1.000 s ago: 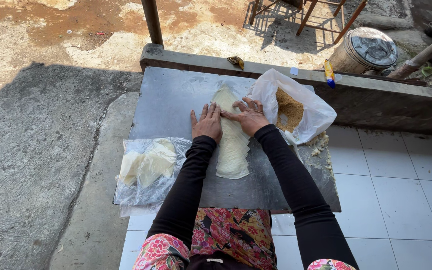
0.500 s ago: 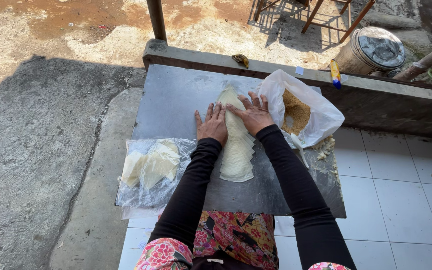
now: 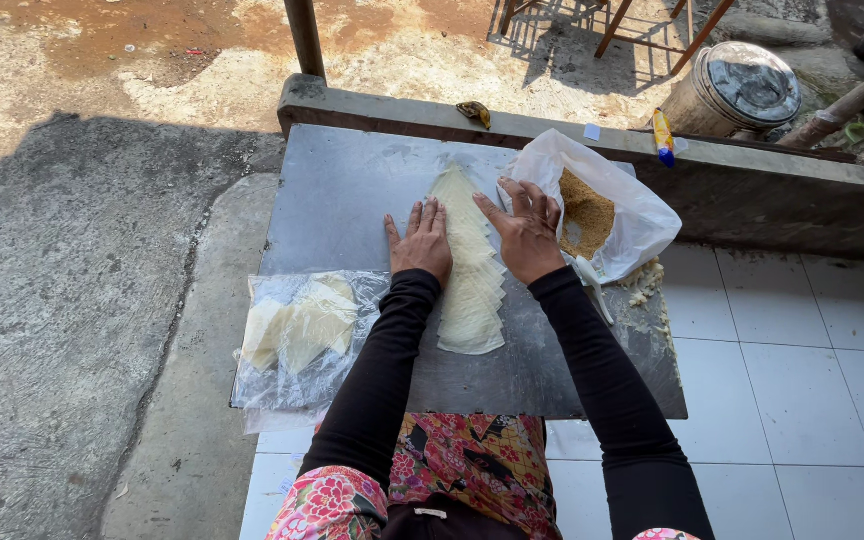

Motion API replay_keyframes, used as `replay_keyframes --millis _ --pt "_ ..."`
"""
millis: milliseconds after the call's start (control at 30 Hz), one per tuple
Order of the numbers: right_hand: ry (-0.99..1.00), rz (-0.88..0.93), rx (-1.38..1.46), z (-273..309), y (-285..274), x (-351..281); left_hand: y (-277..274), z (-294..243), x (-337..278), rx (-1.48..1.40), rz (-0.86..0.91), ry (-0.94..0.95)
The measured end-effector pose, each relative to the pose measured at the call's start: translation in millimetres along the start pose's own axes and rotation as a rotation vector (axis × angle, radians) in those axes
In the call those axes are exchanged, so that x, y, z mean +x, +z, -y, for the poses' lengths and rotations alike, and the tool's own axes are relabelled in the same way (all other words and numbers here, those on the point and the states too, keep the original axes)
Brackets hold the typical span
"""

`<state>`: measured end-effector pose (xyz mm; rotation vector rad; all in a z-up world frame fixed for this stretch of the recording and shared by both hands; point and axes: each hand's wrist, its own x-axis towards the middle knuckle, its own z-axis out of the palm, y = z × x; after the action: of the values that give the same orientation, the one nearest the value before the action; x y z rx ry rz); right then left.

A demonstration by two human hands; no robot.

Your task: The person separates pastry sheets on a metal table, places a spoonful of filling onto one sheet, and folds the sheet into a triangular pastry.

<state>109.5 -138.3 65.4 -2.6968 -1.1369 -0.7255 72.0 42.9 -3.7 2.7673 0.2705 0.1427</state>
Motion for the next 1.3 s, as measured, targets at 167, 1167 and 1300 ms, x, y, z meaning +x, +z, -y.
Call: replay_keyframes --millis 167,1167,1300 --pt "0.142 0.023 0.132 -14 -62 -92 9 5 6 0.026 -0.031 0.023" --pt "0.529 0.431 -0.326 -177 -42 -166 11 5 5 0.029 -0.023 0.002" --pt "0.453 0.478 -0.411 -172 -53 -166 13 6 6 0.034 -0.031 0.006"
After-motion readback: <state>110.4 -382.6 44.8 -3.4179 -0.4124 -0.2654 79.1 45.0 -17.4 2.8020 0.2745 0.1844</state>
